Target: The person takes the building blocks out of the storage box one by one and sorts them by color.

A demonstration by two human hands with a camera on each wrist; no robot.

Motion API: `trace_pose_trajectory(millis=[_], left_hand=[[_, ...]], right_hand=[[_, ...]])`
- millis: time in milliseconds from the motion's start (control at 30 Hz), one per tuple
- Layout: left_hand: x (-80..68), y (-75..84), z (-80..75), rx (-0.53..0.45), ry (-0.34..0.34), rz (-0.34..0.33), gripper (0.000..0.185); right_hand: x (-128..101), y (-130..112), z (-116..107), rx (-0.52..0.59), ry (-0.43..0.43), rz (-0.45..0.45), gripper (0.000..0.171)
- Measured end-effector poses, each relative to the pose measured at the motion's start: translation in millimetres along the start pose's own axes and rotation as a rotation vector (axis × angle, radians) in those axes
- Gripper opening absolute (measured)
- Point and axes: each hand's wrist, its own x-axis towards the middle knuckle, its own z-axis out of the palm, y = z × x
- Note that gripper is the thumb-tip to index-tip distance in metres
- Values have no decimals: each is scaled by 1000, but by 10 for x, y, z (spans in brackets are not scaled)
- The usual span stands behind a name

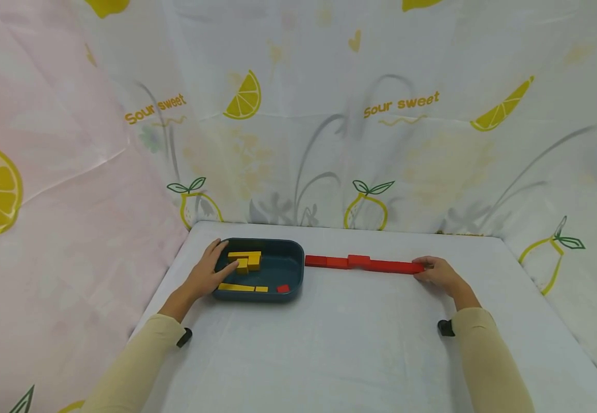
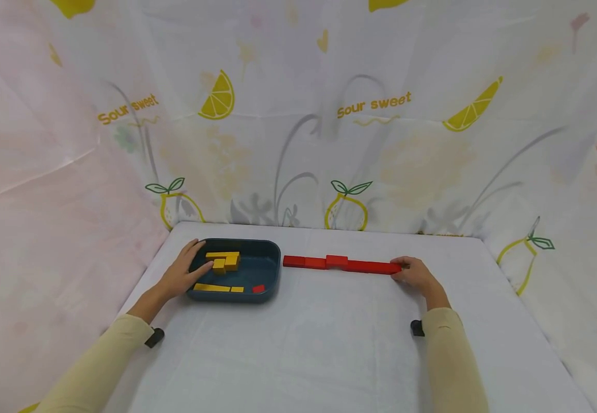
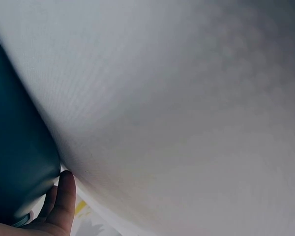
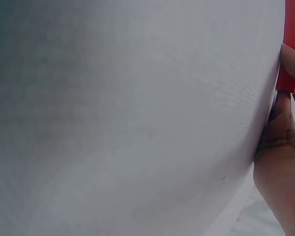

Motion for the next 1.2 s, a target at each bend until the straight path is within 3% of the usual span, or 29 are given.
trace_pose_trajectory(millis=[1200], left_hand=[[13,3,-2,6,-8,-13,80]], right_hand=[[26,0,-15,6,-19,32,50]])
